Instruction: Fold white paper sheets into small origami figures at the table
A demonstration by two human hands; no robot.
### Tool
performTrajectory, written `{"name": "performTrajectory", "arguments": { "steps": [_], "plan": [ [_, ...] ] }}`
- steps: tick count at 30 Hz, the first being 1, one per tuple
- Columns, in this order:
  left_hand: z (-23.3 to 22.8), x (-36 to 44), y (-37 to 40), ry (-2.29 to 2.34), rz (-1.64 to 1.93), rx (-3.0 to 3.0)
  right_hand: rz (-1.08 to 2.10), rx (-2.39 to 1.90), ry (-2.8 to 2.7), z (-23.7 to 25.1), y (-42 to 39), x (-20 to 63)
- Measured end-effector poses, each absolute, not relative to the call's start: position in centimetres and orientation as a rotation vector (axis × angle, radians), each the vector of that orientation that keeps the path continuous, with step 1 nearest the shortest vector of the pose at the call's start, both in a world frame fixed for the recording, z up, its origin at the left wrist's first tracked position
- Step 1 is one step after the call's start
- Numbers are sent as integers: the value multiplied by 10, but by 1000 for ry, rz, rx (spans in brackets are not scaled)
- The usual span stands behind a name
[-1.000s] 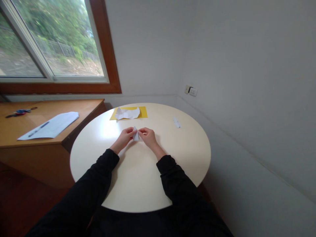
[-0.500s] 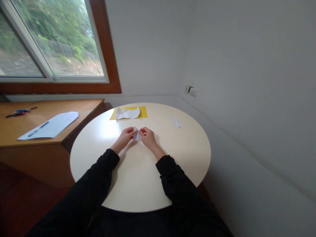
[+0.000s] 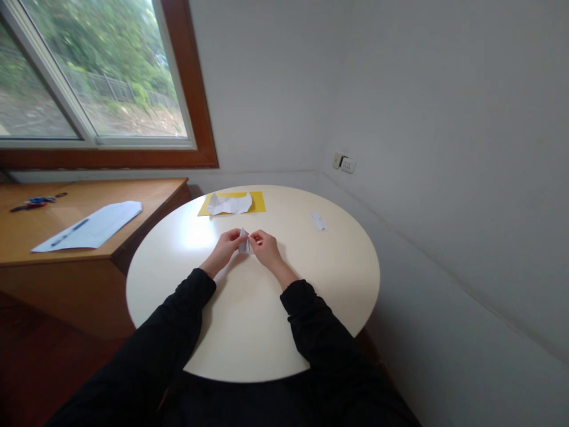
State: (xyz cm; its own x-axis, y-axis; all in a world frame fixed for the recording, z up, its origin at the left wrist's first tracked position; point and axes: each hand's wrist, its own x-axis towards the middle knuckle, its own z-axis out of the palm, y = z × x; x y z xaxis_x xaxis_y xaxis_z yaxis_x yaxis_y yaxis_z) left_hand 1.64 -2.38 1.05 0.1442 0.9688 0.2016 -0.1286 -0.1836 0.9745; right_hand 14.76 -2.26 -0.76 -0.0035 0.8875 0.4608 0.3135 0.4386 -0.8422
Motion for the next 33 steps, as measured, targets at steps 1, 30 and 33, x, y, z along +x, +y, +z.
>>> {"name": "performTrajectory", "arguments": {
  "steps": [1, 30, 33],
  "plan": [
    [10, 16, -24, 909, 1288, 1329, 637, -1087, -1558, -8, -22, 148],
    [5, 12, -17, 917, 1359, 1132, 1151, -915, -1432, -15, -18, 148],
    [5, 12, -17, 914, 1375, 1124, 1124, -928, -1447, -16, -17, 148]
  ]
}}
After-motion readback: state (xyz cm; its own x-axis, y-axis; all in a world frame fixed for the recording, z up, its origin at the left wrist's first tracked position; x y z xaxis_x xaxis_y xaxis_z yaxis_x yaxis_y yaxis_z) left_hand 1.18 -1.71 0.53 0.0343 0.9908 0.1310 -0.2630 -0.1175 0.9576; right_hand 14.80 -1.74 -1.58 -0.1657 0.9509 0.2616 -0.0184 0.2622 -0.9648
